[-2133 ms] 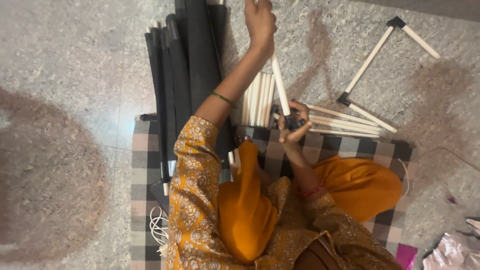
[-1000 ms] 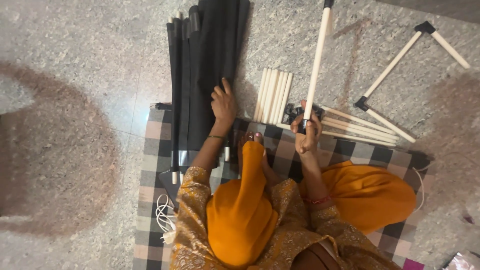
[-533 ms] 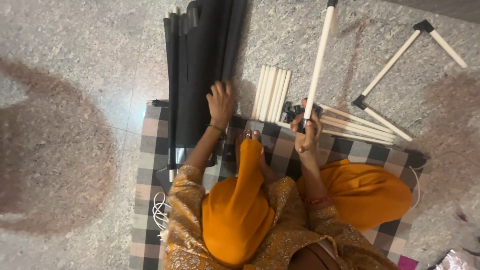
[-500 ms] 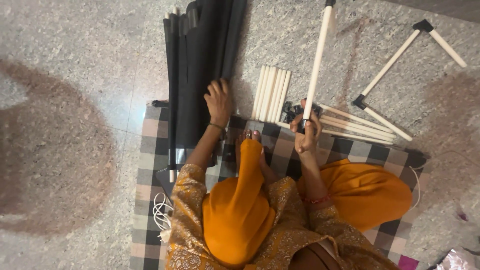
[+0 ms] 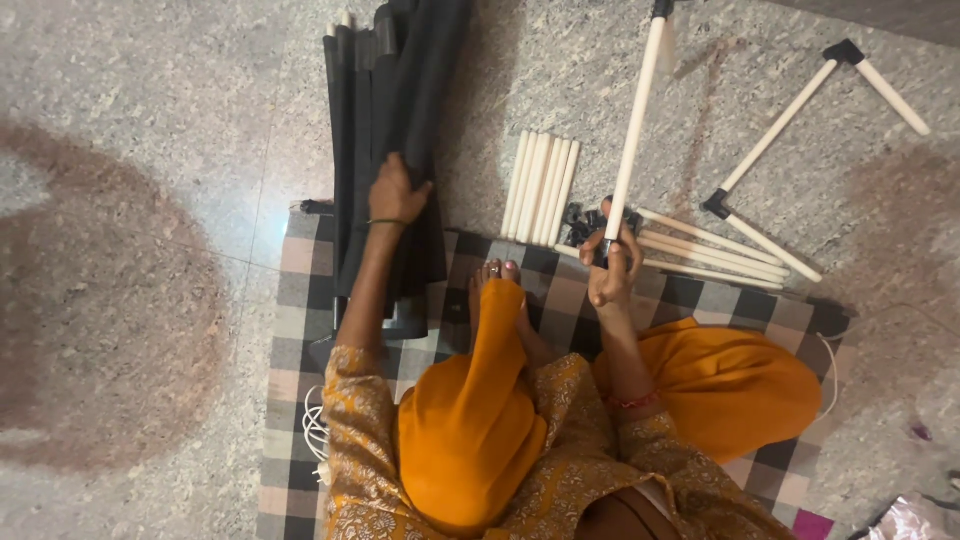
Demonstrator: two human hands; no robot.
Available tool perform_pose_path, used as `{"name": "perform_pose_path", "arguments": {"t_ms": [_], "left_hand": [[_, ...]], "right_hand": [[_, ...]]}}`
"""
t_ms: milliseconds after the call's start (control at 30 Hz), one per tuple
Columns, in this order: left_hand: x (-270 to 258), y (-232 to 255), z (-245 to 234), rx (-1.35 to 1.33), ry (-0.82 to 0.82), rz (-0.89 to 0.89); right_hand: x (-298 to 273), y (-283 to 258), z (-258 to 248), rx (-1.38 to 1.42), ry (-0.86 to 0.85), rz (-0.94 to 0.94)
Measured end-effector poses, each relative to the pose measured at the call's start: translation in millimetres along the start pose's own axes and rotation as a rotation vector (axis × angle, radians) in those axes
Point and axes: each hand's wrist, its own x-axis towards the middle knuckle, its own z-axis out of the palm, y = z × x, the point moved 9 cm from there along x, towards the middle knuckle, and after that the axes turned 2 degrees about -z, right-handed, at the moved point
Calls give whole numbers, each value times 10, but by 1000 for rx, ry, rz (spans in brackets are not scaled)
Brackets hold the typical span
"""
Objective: The person assembles a portable folding chair by connecting white poles with black plastic joints and attaching a black fabric seat. They sit on a mat, connect the frame components, and then stretch the fabric over the frame to complete the assembly.
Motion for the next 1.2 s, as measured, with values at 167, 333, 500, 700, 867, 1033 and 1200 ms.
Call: {"name": "perform_pose_path", "arguments": {"t_ms": [167, 333, 500, 700, 867, 1033, 1200], "left_hand": [[-104, 111, -1032, -574, 79, -87], [-187, 405, -1367, -1056, 393, 51], [-246, 338, -534, -1081, 490, 13], [-428, 315, 27, -904, 379, -125], [-330, 142, -969, -735, 557, -159], [-374, -162, -2126, -785, 617, -152], [-760, -344, -2449, -879, 649, -153]], "right_hand": [[-35, 21, 22, -37, -3, 5], [-81, 108, 42, 61, 10, 66], [-214, 117, -41, 21, 13, 86], [-245, 154, -81, 161, 48, 144], [-139, 76, -31, 125, 45, 126], [-209, 210, -153, 178, 166, 386], [-214, 256, -168, 201, 194, 445]]}}
